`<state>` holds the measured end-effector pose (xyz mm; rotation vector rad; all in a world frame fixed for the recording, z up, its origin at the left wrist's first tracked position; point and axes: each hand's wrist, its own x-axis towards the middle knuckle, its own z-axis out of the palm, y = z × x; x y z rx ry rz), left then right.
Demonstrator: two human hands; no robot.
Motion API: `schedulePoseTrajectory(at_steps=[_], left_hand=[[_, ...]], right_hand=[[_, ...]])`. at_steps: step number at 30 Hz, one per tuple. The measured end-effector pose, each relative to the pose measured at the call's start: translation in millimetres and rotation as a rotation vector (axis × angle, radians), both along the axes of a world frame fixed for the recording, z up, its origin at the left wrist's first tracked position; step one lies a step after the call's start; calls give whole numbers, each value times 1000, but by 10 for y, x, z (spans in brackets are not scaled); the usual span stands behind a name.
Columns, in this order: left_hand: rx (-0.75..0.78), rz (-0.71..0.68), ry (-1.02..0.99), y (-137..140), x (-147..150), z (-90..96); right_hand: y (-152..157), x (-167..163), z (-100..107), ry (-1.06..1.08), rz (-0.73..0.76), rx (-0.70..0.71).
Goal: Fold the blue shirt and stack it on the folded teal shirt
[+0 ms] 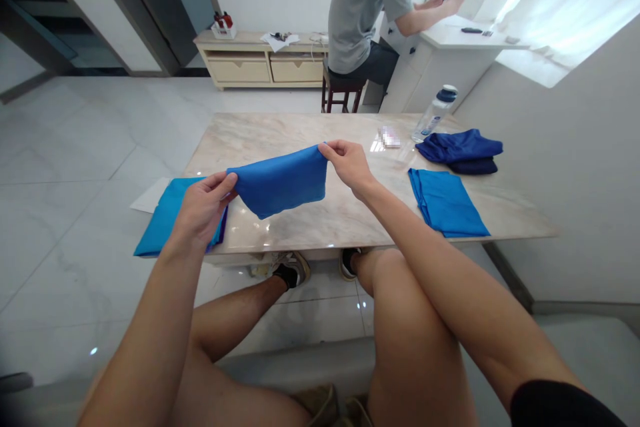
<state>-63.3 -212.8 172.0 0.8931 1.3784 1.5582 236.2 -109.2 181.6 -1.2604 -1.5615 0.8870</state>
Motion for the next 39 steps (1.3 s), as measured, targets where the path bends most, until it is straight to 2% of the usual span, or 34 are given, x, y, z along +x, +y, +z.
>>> schedulePoseTrajectory(at_steps=[6, 11, 14, 16, 19, 21, 24, 26, 28, 32, 35, 39], left_hand=[[11, 109, 2, -70, 2, -88], [-85, 103, 140, 101, -84, 12], [-47, 92, 201, 171, -137, 77], [-16, 89, 237, 121, -154, 39], [-47, 54, 300, -88, -181, -190], [-164, -74, 369, -259, -230, -414], [-383, -320, 524, -436, -359, -709], [-437, -369, 650, -454, -446, -814], [-442, -370, 780, -396, -495, -848], [-455, -410, 936, -194, -437, -871], [-403, -322, 964, -62, -321, -994], [-401, -230, 922, 88, -201, -1229]], right_hand=[[11, -88, -63, -73, -27, 19], [130, -133, -138, -95, -82, 9], [197, -121, -95, -72, -117, 78], [191, -72, -66, -64, -124, 114], [96, 79, -112, -114, -53, 42], [11, 226, -223, -228, 89, -127], [-78, 465, -457, -487, 324, -461], [-90, 586, -605, -638, 371, -578], [-63, 644, -715, -721, 352, -581], [50, 547, -859, -752, 291, -467], [126, 364, -988, -756, 238, -373], [179, 144, -1197, -740, 203, -342]])
